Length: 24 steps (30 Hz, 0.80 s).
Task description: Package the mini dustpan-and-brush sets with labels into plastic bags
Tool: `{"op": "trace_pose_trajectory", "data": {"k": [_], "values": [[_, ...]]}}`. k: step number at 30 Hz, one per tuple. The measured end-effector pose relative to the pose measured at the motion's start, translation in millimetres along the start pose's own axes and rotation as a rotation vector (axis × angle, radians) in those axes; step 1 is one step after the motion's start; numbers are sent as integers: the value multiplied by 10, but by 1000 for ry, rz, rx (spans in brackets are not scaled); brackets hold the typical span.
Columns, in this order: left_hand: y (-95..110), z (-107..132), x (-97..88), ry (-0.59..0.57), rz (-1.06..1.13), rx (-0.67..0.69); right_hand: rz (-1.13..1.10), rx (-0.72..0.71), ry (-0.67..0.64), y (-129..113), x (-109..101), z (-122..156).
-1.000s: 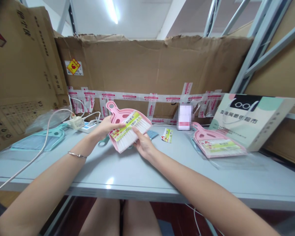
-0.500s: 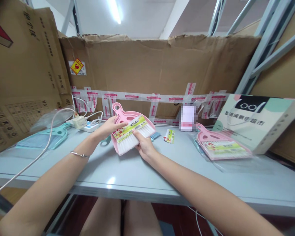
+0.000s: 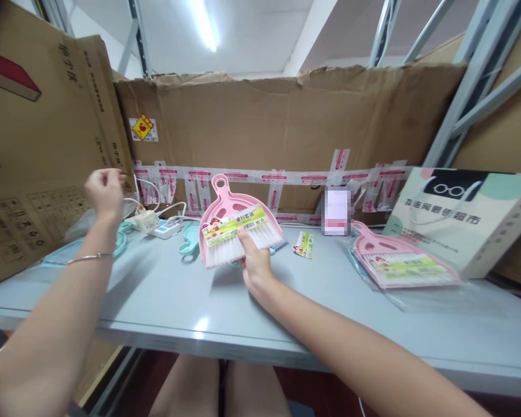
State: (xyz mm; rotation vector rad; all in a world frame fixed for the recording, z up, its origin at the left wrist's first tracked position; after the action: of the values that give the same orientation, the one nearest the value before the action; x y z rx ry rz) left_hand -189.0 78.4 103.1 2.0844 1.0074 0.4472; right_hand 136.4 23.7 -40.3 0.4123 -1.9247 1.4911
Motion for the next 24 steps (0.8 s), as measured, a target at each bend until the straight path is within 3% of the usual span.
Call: {"op": "trace_pose_trajectory", "data": {"k": [1,2,4,6,10,15,17,20,22,24], "values": [[-64,-115,-150,46,-204,0,-8,13,-3,16,0,5],[-138,-208,-233,-4,-436,-9,-16,25,-9,28,2,11],[-317,-308,-327,-191,-826,-61,-27,46,-27,41,14,30],[-457,-319,-394,-336,-1046,-134,-31,57,-48,36,31,51],[-493,-279,-436,-403,-1170,-169,-46,41,-69,-1,50,80],[-351,-334,-484,-232,-1140,-98,-56,15,-95,-37,63,98],[-194,-353,-499,-82,-1081,19,-55,6,-110,-55,75,106],[164,-188,-411,95,-897,373,-58,-9,-117,-98,84,100],[355,90,-241,42,-737,634,-71,-34,-101,-149,67,64],[431,452,0,-173,-579,835,-84,-72,-57,-218,15,-2]]}}
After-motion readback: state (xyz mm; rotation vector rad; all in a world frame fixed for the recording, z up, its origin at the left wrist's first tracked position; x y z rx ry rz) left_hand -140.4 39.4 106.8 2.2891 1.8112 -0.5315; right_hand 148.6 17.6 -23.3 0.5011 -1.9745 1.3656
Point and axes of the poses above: each hand's wrist, its own z-axis away from the middle knuckle, its own x-axis out of the palm, y = z × x, the point moved 6 cm from there along -z, towards the middle knuckle, and after that the axes turned 6 degrees about -x, right-handed, at the moved point
